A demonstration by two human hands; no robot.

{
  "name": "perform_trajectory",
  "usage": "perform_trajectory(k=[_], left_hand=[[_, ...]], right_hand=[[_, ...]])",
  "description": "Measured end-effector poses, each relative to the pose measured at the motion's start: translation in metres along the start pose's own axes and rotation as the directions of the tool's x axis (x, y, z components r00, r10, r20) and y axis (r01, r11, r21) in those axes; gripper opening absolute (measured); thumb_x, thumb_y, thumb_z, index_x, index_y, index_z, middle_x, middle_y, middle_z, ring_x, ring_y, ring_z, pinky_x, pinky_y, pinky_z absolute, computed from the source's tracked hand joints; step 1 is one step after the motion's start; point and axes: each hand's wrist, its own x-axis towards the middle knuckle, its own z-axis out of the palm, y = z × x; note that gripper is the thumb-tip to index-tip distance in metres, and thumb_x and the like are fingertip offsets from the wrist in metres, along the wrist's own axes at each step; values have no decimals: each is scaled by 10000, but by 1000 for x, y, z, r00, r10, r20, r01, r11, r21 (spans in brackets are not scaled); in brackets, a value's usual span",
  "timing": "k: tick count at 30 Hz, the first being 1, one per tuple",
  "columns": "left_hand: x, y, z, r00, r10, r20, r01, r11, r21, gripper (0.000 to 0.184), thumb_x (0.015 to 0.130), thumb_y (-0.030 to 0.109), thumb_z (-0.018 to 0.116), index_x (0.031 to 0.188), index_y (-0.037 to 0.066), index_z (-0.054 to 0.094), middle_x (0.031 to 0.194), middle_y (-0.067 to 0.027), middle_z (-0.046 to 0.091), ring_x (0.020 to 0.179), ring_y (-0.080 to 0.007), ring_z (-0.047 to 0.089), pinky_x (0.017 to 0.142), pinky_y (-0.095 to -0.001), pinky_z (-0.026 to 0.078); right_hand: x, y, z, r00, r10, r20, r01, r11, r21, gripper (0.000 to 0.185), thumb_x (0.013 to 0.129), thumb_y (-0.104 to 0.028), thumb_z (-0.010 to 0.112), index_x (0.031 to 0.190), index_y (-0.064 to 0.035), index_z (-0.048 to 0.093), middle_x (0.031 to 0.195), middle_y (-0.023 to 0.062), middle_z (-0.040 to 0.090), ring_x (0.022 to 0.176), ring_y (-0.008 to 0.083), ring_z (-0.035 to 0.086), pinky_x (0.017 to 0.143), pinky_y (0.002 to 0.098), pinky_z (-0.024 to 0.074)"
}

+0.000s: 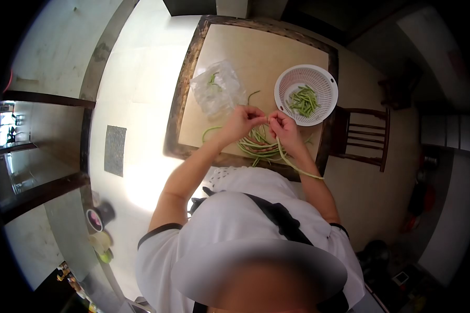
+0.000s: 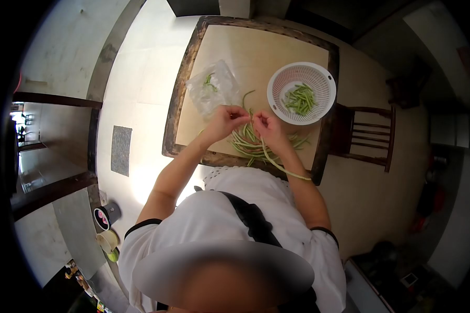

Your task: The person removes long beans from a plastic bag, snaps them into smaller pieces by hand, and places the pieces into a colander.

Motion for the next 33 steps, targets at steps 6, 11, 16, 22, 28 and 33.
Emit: perform_trajectory(k=[6, 11, 16, 22, 28, 33], left_hand=[[12, -33, 1, 973, -227, 43, 160, 530, -833, 121, 773, 109, 579, 853, 19, 574, 715, 18, 548, 614, -45, 506, 528, -153, 416], [15, -31, -45, 964, -249, -98, -25, 281, -959, 128, 781, 94, 564, 891, 30, 551, 749, 14, 555, 598, -39, 510, 535, -123, 427], [12, -24, -42, 985, -173, -29, 43, 399, -916, 123, 783, 95, 564, 887, 32, 544, 750, 16, 557, 597, -39, 513, 531, -124, 430], [11, -16, -22, 991, -133, 18, 86, 521, -849, 175, 789, 97, 561, 943, 18, 539, 795, -3, 553, 628, -44, 506, 550, -151, 433], [-15, 21, -12, 802, 596, 40, -515, 657, 552, 198, 672, 86, 619, 869, 90, 622, 825, -64, 520, 685, -241, 480, 638, -322, 418], [-8, 14, -11, 880, 457, 129, -446, 703, 554, 118, 668, 104, 629, 780, 69, 623, 769, -78, 530, 711, -245, 493, 640, -319, 420]], right_hand=[[7, 7, 14, 992, -75, -101, 98, 963, 251, 96, 849, -124, 457, 808, -38, 472, 622, -12, 461, 539, 51, 429, 486, 169, 343], [-13, -2, 7, 983, 170, -76, -130, 920, 369, 108, 853, -150, 463, 832, -45, 466, 662, -3, 463, 543, 59, 421, 478, 175, 346], [-8, -9, 1, 979, 186, 80, -198, 812, 549, 121, 853, -171, 472, 866, -51, 458, 674, -6, 456, 533, 52, 399, 454, 180, 330], [1, -16, 12, 979, 200, 21, -201, 968, 149, 111, 818, -145, 520, 791, -38, 506, 680, -24, 454, 547, 59, 409, 458, 198, 322], [-1, -14, 9, 935, -347, -72, 250, 790, -559, 77, 744, -64, 543, 754, 0, 501, 675, 73, 478, 578, 201, 463, 527, 292, 359], [-6, -13, 7, 896, -444, 6, 356, 708, -610, 57, 721, -32, 525, 746, 0, 485, 687, 130, 448, 622, 298, 461, 541, 332, 359]])
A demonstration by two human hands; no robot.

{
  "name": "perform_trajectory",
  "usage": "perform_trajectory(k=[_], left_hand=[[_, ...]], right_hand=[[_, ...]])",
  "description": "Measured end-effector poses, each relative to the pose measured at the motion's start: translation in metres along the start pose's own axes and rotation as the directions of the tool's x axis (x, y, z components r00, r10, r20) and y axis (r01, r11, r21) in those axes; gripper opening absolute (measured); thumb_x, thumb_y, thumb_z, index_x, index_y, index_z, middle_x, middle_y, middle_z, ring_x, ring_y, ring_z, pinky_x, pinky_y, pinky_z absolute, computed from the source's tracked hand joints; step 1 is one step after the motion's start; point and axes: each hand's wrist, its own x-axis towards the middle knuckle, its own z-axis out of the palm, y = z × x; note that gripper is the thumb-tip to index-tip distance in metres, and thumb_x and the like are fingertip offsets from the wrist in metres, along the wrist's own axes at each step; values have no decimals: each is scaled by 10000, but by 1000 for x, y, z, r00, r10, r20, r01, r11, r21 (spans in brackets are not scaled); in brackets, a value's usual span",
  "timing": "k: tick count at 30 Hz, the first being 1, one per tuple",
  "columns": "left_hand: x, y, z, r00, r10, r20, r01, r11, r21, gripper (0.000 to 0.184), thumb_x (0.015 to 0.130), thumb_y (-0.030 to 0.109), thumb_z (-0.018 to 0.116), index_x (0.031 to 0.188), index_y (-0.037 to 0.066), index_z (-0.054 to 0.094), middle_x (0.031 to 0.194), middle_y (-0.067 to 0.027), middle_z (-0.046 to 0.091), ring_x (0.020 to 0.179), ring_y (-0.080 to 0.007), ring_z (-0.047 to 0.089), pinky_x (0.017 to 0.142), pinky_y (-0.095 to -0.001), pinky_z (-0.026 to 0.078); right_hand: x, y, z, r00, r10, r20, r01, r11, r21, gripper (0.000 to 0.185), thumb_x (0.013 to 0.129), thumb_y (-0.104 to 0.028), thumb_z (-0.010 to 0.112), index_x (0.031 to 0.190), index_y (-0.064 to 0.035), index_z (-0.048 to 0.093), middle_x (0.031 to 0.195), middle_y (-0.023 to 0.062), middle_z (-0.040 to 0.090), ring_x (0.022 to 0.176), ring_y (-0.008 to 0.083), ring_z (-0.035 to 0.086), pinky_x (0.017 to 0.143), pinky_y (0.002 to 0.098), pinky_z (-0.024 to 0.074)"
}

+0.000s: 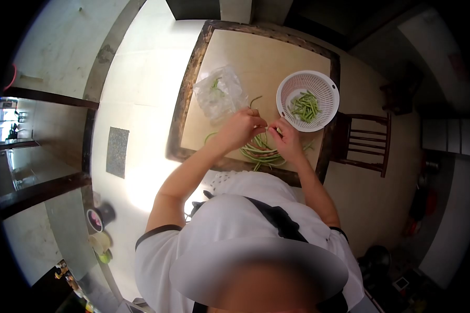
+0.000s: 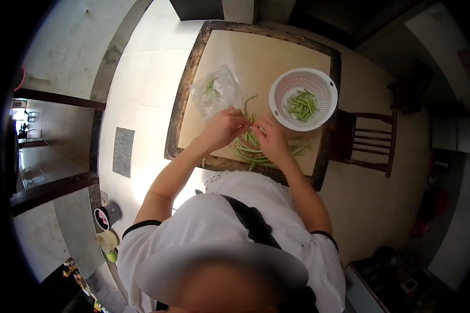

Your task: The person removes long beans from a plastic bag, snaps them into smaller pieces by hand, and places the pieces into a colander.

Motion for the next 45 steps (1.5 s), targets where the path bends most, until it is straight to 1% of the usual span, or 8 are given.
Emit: perform_trajectory(k=[11, 22, 25, 28, 33, 35, 42, 45], left_hand=[[8, -8, 25, 962, -134, 238, 205, 930, -304, 106, 710, 101, 620, 776, 22, 594, 681, -76, 511, 591, -180, 502, 538, -291, 416], [14, -1, 100, 772, -541, 335, 456, 103, -884, 157, 808, 186, 549, 830, 34, 577, 687, 37, 519, 574, -29, 418, 524, -162, 331], [21, -12, 89, 869, -403, 287, 474, 510, -718, 166, 814, 198, 540, 850, 42, 584, 716, 36, 546, 568, -25, 427, 511, -154, 340], [27, -20, 64, 715, -311, 626, 693, 433, -577, 172, 818, 203, 533, 868, 50, 594, 723, 43, 556, 572, -19, 444, 502, -151, 359], [36, -1, 54, 747, -278, 604, 646, 516, -562, 176, 798, 204, 559, 864, 49, 612, 683, 21, 574, 557, -33, 473, 490, -188, 396], [38, 19, 52, 886, -257, 386, 393, 857, -333, 172, 767, 185, 592, 846, 35, 617, 636, -8, 574, 544, -56, 484, 488, -210, 397], [39, 28, 54, 883, -282, 376, 364, 916, -169, 159, 757, 160, 598, 810, 12, 615, 618, -20, 568, 561, -79, 503, 510, -220, 402], [34, 12, 70, 874, -323, 362, 475, 721, -504, 177, 765, 170, 596, 801, -2, 612, 643, -9, 567, 578, -81, 504, 542, -215, 410]], right_hand=[[-10, 14, -8, 999, 19, -42, -19, 1000, 16, 48, 735, -21, 522, 751, -5, 479, 693, 138, 443, 631, 322, 461, 542, 346, 363], [-16, 39, 0, 907, -5, -422, -21, 998, -56, 24, 758, 4, 499, 769, 2, 478, 692, 105, 455, 589, 241, 470, 537, 294, 377], [-18, 45, -20, 945, 35, -324, -55, 997, -55, 64, 742, 3, 527, 800, 0, 500, 718, 102, 483, 628, 238, 487, 561, 295, 394], [-17, 32, -44, 980, -64, -191, 49, 995, -81, 134, 711, -17, 556, 841, -25, 524, 762, 110, 505, 719, 285, 500, 615, 348, 405], [-25, 40, -52, 992, -123, -10, 120, 978, -170, 152, 667, 0, 568, 810, -45, 543, 753, 89, 512, 735, 275, 507, 619, 347, 414], [-29, 39, -52, 996, -93, -8, 90, 979, -182, 142, 662, 0, 567, 793, -42, 535, 746, 89, 509, 740, 279, 507, 616, 350, 412], [-39, 35, -36, 978, 44, -204, -58, 996, -65, 77, 689, -11, 559, 750, -23, 514, 728, 110, 503, 676, 304, 501, 576, 335, 403], [-40, 38, -24, 913, 103, -394, -87, 995, 58, 57, 717, -27, 566, 743, -19, 516, 695, 87, 512, 573, 229, 498, 522, 295, 387]])
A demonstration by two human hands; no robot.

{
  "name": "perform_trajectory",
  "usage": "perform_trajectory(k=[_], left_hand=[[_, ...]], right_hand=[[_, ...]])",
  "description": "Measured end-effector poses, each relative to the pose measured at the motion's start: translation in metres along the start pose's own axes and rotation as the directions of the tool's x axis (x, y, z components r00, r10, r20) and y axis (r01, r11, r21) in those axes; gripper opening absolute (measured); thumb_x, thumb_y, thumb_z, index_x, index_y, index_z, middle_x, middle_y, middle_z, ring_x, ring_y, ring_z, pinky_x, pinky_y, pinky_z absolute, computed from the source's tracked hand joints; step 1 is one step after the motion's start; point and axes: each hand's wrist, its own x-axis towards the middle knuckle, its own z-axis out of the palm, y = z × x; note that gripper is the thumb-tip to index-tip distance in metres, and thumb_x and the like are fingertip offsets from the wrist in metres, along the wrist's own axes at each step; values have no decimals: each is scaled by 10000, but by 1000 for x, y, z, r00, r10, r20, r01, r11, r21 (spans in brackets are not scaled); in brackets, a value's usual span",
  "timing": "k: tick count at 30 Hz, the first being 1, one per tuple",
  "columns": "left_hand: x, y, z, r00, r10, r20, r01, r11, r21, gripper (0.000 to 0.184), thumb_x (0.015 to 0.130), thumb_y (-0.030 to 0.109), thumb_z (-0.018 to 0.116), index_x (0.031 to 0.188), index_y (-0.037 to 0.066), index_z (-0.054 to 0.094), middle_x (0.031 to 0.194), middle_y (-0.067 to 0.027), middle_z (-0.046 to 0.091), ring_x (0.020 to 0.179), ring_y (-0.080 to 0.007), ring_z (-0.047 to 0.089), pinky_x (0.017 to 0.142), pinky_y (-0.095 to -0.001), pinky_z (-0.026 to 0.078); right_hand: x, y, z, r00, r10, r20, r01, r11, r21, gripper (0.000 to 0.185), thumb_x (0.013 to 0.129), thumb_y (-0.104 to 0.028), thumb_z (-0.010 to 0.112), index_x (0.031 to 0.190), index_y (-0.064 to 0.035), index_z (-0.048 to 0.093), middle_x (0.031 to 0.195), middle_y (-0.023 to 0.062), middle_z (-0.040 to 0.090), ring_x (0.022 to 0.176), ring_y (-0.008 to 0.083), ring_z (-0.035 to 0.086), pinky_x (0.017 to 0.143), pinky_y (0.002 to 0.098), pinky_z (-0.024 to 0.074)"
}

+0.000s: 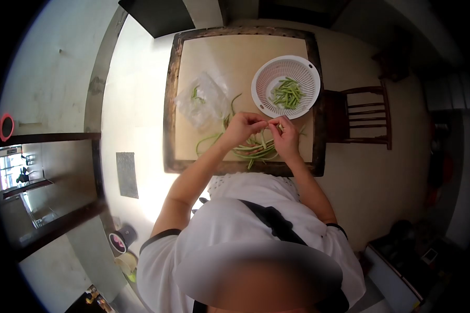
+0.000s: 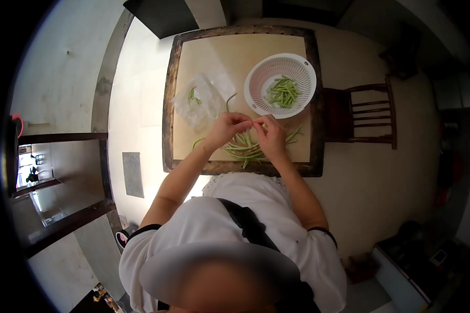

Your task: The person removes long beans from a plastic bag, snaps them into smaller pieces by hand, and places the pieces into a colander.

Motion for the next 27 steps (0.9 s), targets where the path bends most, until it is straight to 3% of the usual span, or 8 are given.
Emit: perform_trajectory(k=[3, 5, 8, 12, 15, 18, 25, 27], left_hand=[[9, -4, 4, 998, -54, -33, 42, 958, -283, 190, 778, 163, 582, 823, -21, 598, 712, -8, 575, 618, -75, 506, 570, -202, 411], [32, -23, 7, 974, -202, -102, 111, 820, -562, 224, 783, 144, 571, 915, -37, 563, 792, -31, 573, 660, -71, 507, 591, -189, 418], [73, -29, 7, 976, -173, -132, 20, 674, -738, 304, 783, 140, 567, 1008, -57, 512, 837, -51, 561, 695, -85, 519, 626, -192, 437], [91, -24, 2, 991, -78, -114, 40, 953, -302, 373, 776, 143, 576, 1079, -50, 476, 882, -66, 559, 752, -108, 543, 685, -219, 455], [61, -20, 3, 983, 156, 96, -122, 948, -293, 328, 770, 100, 578, 1067, -18, 503, 886, -60, 572, 775, -101, 550, 694, -218, 454], [18, -16, 0, 983, 138, 122, -92, 942, -322, 234, 760, 44, 577, 989, -1, 561, 862, -52, 585, 767, -97, 560, 696, -217, 452], [-8, -72, -57, 900, -13, -436, -97, 969, -228, 104, 741, 17, 588, 841, 0, 610, 720, -37, 602, 686, -83, 556, 635, -201, 450], [-5, -93, -89, 787, 31, -616, -159, 975, -154, 63, 745, 58, 594, 786, 26, 629, 659, -33, 608, 627, -80, 560, 584, -206, 444]], right_hand=[[-9, -5, -2, 958, 283, -35, -281, 958, 47, 59, 735, -41, 573, 755, -16, 523, 672, 35, 515, 529, 113, 456, 486, 245, 365], [-20, 2, -6, 950, 306, -64, -302, 952, 57, 62, 740, -51, 578, 759, -15, 532, 658, 15, 514, 524, 79, 429, 474, 224, 351], [-29, 11, -20, 928, 356, -107, -351, 934, 64, 69, 742, -64, 590, 767, -12, 553, 624, -4, 517, 514, 45, 405, 470, 195, 340], [-20, 0, -28, 903, 402, -153, -400, 915, 47, 90, 738, -86, 604, 776, -8, 580, 593, 6, 537, 512, 44, 422, 495, 188, 359], [-11, 16, -21, 904, 424, -54, -421, 905, 63, 94, 753, -93, 591, 795, -9, 581, 623, 5, 554, 544, 43, 456, 528, 194, 382], [-1, 19, 4, 935, 354, 16, -354, 929, 106, 106, 772, -102, 572, 779, 4, 580, 614, 8, 554, 555, 42, 466, 535, 195, 387], [28, 5, 61, 906, 300, 298, -400, 836, 376, 199, 819, -138, 518, 956, 7, 519, 703, 3, 512, 521, 45, 421, 489, 182, 365], [47, -17, 52, 699, 458, 550, -715, 466, 521, 280, 847, -217, 483, 1026, -2, 476, 709, -8, 462, 503, 29, 356, 428, 159, 303]])
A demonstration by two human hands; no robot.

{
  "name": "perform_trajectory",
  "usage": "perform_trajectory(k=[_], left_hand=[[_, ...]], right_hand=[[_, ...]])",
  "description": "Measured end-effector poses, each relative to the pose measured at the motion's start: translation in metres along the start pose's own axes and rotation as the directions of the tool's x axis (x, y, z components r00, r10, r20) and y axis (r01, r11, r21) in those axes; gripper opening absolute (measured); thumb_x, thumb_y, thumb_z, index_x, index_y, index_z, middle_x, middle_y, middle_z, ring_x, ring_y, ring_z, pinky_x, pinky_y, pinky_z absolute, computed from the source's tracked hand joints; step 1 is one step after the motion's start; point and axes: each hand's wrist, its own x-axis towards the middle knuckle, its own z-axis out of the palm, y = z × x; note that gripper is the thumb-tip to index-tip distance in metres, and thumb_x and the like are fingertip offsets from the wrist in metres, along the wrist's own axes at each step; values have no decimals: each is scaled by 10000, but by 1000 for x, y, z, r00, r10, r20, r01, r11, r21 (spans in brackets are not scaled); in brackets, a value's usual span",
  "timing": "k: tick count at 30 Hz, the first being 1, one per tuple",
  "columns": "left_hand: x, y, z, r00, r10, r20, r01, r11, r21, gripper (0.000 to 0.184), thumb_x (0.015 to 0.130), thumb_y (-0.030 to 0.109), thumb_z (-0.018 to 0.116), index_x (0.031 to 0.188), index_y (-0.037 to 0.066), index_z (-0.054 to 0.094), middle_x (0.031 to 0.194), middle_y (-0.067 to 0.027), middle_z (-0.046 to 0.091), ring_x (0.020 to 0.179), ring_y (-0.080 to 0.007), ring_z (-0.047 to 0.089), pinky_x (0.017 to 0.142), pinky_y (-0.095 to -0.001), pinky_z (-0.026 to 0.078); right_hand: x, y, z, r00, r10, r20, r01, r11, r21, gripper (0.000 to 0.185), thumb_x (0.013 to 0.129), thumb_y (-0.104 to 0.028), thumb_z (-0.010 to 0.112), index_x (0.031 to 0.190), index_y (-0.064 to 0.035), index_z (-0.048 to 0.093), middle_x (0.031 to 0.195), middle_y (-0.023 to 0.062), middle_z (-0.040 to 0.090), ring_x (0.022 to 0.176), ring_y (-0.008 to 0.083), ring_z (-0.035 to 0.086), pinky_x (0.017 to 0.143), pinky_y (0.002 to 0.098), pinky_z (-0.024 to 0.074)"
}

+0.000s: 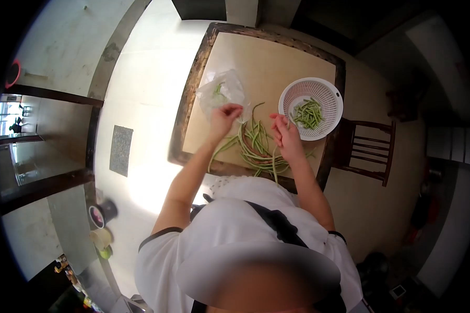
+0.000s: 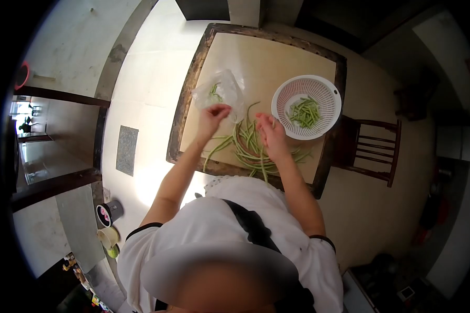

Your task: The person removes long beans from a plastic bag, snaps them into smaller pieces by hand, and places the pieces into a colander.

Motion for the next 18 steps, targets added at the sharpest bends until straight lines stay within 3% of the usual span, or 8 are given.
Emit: perform_trajectory(k=[4, 5, 8, 9, 11, 13, 16, 18], left_hand=[[41, -19, -39, 992, 78, -104, -47, 962, 268, 348, 707, 21, 601, 1042, -7, 510, 951, -109, 575, 735, -142, 584, 651, -246, 474], [42, -14, -40, 996, 20, -88, 23, 884, 468, 456, 695, 38, 611, 1116, -4, 442, 1045, -125, 530, 795, -167, 581, 677, -270, 479], [39, -9, -29, 998, 60, 12, -58, 857, 512, 404, 717, 77, 608, 1086, -7, 466, 991, -120, 551, 813, -158, 566, 675, -268, 473], [28, 13, -18, 989, 13, 145, -61, 942, 329, 363, 747, 103, 591, 1079, 12, 479, 942, -113, 564, 784, -141, 553, 670, -265, 462], [3, 60, 4, 894, -148, 423, 180, 983, -37, 319, 767, 120, 581, 1062, 32, 497, 908, -103, 571, 766, -114, 535, 639, -236, 445], [-23, 85, 25, 843, -203, 498, 310, 940, -142, 291, 766, 90, 579, 1044, 42, 509, 817, -70, 592, 714, -96, 542, 601, -200, 428], [-35, 96, 28, 818, -232, 527, 313, 947, -68, 290, 760, 64, 582, 1038, 35, 504, 729, -54, 601, 662, -77, 546, 582, -184, 418], [-35, 91, 22, 846, -234, 479, 287, 957, -39, 281, 760, 52, 580, 1030, 23, 511, 709, -51, 603, 646, -73, 548, 584, -187, 421]], right_hand=[[17, -20, 3, 998, 16, 60, -34, 944, 327, 367, 850, -322, 460, 1019, 3, 483, 668, -14, 427, 491, 25, 301, 389, 151, 236], [20, -26, 4, 992, 0, 124, -52, 907, 418, 404, 843, -352, 460, 1032, 5, 475, 670, -12, 428, 488, 30, 302, 390, 152, 236], [25, -36, 6, 979, -29, 203, -94, 818, 567, 465, 829, -398, 458, 1055, 8, 458, 671, -10, 430, 482, 39, 303, 395, 154, 239], [26, -38, 9, 973, -30, 228, -124, 768, 628, 488, 824, -414, 456, 1066, 9, 449, 669, -8, 431, 479, 45, 303, 400, 156, 243], [28, -40, 20, 980, -36, 198, -100, 769, 632, 510, 832, -424, 431, 1080, 21, 435, 664, -8, 407, 482, 47, 294, 400, 157, 246], [34, -35, 21, 983, -31, 182, -92, 773, 628, 532, 839, -433, 406, 1095, 32, 421, 659, -8, 382, 484, 49, 285, 400, 159, 249], [42, -31, 27, 886, -156, 437, -136, 813, 567, 558, 832, -460, 392, 1132, 11, 394, 811, 43, 461, 598, 91, 418, 519, 185, 371], [33, -37, 42, 993, 36, 109, -85, 867, 490, 503, 849, -402, 414, 1160, -9, 369, 1042, 115, 457, 849, 184, 483, 745, 291, 406]])
